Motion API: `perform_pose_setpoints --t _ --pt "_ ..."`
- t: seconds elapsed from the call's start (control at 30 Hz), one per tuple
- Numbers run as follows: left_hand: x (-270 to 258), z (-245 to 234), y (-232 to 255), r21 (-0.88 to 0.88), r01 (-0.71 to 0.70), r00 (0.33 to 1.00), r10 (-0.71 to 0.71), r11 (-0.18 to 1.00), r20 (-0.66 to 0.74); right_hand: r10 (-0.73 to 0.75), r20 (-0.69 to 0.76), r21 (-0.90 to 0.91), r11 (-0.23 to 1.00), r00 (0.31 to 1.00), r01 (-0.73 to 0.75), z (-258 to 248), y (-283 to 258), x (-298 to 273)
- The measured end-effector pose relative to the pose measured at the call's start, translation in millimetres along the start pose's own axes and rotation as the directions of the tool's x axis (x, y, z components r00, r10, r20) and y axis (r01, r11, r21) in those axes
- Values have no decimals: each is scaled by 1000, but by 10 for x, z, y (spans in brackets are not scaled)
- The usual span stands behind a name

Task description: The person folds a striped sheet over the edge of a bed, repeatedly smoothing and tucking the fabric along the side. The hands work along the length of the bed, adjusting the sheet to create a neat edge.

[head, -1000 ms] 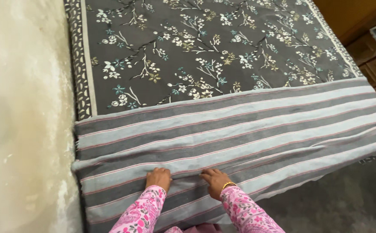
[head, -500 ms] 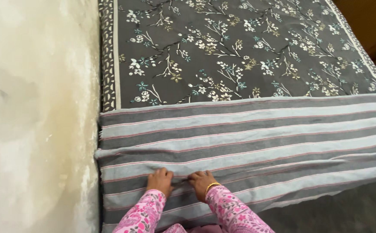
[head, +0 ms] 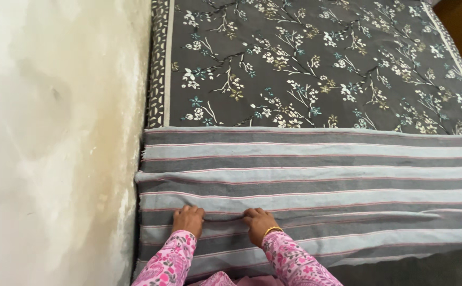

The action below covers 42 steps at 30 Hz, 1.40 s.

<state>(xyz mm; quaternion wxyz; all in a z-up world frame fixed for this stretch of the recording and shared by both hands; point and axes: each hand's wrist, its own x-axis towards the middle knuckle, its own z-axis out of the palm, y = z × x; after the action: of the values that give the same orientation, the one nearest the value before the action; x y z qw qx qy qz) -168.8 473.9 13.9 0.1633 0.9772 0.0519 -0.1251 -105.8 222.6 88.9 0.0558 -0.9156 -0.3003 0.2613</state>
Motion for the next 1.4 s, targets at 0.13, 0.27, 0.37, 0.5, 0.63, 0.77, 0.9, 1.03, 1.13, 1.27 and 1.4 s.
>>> perform_pose_setpoints --t 0.13,0.27,0.37,0.5,0.63,0.77,0.9,1.03,1.13,1.27,1.4 --pt "-71 8 -69 -12 -21 996 22 1000 85 -101 69 -7 995 992 102 -19 -302 45" --pt "-73 8 -111 -36 -117 993 117 993 0 -230 156 -122 961 961 249 83 -564 181" --pt "-168 -68 -189 -91 -63 998 65 994 10 -239 160 -151 953 958 263 143 -617 278" --pt "-397 -227 -373 -7 140 983 -140 990 -115 -220 127 -46 973 967 227 129 -535 309" --pt "-532 -293 -551 39 216 966 -207 976 -156 -248 32 60 967 968 246 101 -488 253" --pt "-475 -291 -564 82 251 963 -240 964 -123 -248 2 81 966 969 247 69 -488 229" --pt "-409 -300 -557 87 261 962 -251 962 -103 -279 -22 68 958 960 280 71 -459 216" --pt "-338 -319 -616 104 201 977 -192 974 -91 -282 -16 59 958 959 282 95 -448 225" --pt "-311 -258 -658 118 192 981 -189 974 -34 -235 35 23 972 971 234 106 -456 239" --pt "-280 -125 -661 192 306 939 -329 932 104 -213 78 9 977 974 213 100 -495 257" --pt "-318 -54 -579 222 334 930 -358 916 79 -161 171 -25 986 972 168 92 -562 254"
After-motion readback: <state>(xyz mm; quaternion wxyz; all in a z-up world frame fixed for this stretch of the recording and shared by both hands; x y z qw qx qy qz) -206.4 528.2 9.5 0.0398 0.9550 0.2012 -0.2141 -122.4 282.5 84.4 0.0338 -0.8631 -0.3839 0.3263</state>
